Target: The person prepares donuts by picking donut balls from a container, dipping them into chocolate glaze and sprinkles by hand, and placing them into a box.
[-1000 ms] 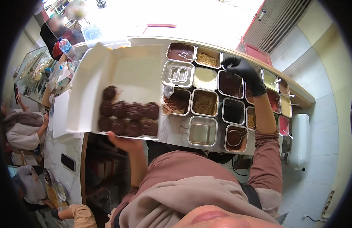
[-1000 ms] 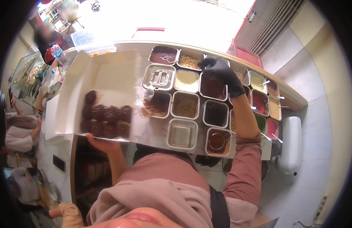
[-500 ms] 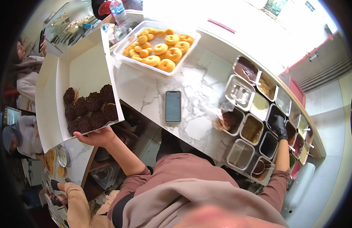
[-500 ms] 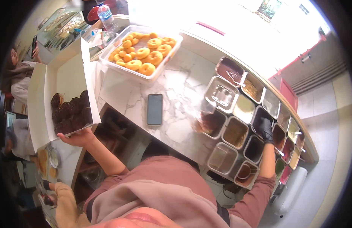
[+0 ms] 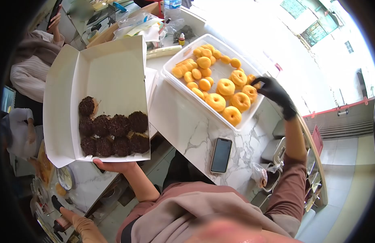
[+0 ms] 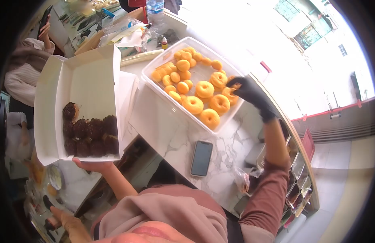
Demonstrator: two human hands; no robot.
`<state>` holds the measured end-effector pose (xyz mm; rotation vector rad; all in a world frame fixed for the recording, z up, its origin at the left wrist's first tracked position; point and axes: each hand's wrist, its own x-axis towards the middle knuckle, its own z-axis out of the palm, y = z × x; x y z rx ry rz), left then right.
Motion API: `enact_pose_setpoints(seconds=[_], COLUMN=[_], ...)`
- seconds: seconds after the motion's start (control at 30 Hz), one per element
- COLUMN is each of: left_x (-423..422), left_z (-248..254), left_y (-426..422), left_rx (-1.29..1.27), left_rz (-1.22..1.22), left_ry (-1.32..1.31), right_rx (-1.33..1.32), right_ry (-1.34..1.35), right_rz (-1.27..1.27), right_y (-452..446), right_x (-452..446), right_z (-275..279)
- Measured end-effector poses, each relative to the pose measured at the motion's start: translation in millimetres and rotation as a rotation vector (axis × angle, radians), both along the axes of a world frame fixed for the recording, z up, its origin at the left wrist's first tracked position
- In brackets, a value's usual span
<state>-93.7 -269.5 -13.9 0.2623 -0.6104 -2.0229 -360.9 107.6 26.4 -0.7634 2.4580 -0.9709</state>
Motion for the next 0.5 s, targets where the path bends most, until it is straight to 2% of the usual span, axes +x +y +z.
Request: enact_pose_setpoints(seconds=[0.1, 0.17, 0.27, 0.37, 0.4, 0.5], left_x=[-9, -13, -13, -11, -11, -10], left_z=[0, 0, -6, -12, -14, -14], left_y=[-9, -12, -19, -26, -28, -29], left_rx=[0.005, 0.015, 0.032, 0.006, 0.009, 0.010], left_rz=[0.100, 0.137, 0.152, 0.158, 0.145, 0.123], left_ry=[-0.095, -0.146, -0.169, -0.178, -0.155, -0.112], right_rx=[-0.105, -0.134, -0.097, -0.167, -0.055, -0.106], right_ry=[-0.208, -0.174, 0.239, 0.245, 0.359, 0.135], right_rz=[-0.149, -0.292, -0.424, -0.370, -0.394, -0.426], right_y=[-89, -118, -149, -163, -166, -167], right_x=[-58, -104, -122, -141, -140, -141], right_z=[-54, -123, -136, -160, -160, -146])
